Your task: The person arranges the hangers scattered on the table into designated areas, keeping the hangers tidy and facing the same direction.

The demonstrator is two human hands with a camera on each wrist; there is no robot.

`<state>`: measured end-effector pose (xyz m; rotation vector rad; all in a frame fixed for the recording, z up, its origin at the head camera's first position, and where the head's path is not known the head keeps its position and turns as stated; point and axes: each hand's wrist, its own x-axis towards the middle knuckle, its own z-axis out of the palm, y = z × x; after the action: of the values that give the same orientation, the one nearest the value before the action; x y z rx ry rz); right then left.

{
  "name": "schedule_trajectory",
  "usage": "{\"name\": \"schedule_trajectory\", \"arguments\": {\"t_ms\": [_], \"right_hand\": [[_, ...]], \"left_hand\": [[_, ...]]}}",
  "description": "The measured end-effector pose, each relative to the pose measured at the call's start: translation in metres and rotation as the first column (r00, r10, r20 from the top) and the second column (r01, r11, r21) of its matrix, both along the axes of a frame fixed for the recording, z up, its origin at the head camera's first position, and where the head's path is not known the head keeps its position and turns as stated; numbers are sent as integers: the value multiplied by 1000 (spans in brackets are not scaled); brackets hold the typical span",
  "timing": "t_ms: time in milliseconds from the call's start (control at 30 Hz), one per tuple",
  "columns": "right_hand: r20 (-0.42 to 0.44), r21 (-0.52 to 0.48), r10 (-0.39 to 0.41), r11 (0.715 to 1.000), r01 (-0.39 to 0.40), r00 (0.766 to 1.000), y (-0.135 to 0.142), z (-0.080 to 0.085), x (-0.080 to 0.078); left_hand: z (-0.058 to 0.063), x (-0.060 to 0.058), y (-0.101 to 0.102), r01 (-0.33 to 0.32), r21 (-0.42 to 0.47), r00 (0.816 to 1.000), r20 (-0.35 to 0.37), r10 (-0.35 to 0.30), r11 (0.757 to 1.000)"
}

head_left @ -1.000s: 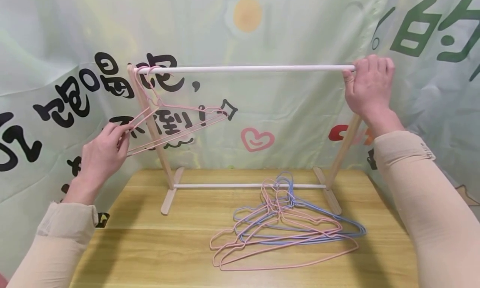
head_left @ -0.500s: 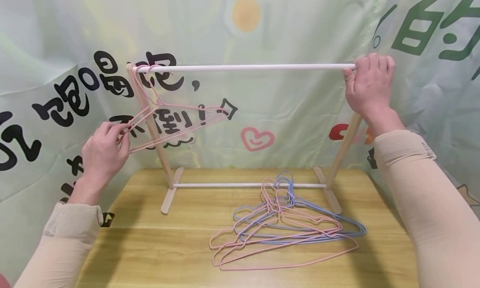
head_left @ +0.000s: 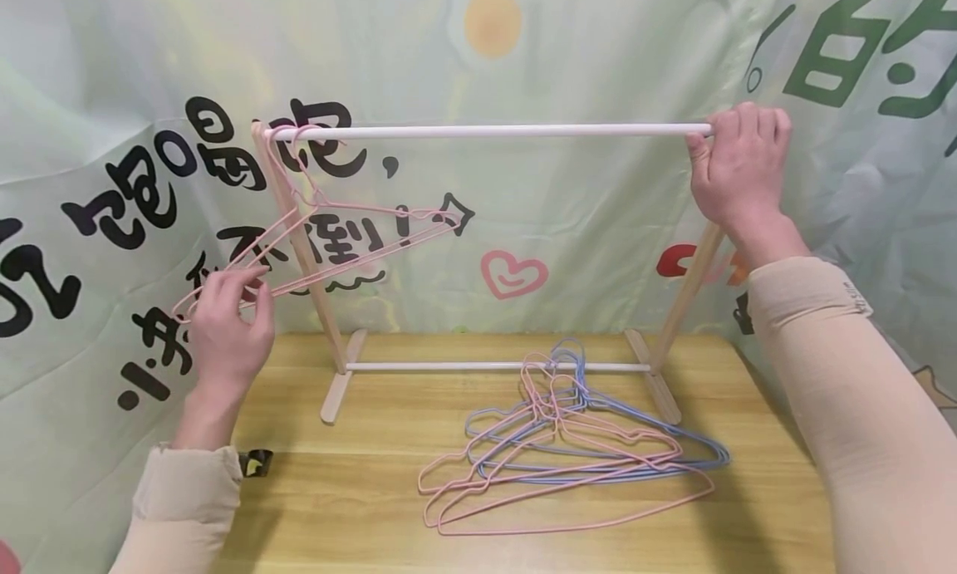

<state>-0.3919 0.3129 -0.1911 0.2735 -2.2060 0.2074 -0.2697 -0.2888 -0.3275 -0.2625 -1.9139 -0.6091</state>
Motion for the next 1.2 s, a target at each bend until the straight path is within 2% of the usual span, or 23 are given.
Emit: {"name": "schedule_trajectory", "arguments": {"t_ms": [133, 300, 433, 533, 767, 967, 1033, 1200], "right_hand": [[4, -4, 0, 1000, 0, 1000, 0, 0, 0], [8, -9, -2, 1000, 2, 1000, 0, 1, 2], [10, -9, -7, 1000, 7, 1000, 0, 2, 3], [4, -9, -1, 1000, 2, 1000, 0, 1, 2], [-5, -9, 7, 1000, -7, 1000, -1, 0, 2], [-17, -14, 15, 1000, -15, 1000, -1, 0, 3], [-19, -14, 16, 1000, -16, 1000, -1, 1, 3], [-10, -8, 7, 1000, -7, 1000, -1, 0, 3]], "left_hand": [[-16, 6, 18, 61, 54, 998, -12, -61, 997], [-37, 10, 47, 137, 48, 990, 19, -138, 989], [-53, 13, 69, 212, 5, 973, 89, -211, 977], [-67, 12, 86, 282, -21, 953, 123, -278, 959], [-94, 14, 122, 421, -77, 889, 231, -395, 904], [-109, 17, 151, 505, -152, 834, 340, -434, 850], [-114, 18, 161, 538, -180, 813, 369, -451, 823], [-126, 23, 180, 635, -239, 737, 474, -482, 735]]}}
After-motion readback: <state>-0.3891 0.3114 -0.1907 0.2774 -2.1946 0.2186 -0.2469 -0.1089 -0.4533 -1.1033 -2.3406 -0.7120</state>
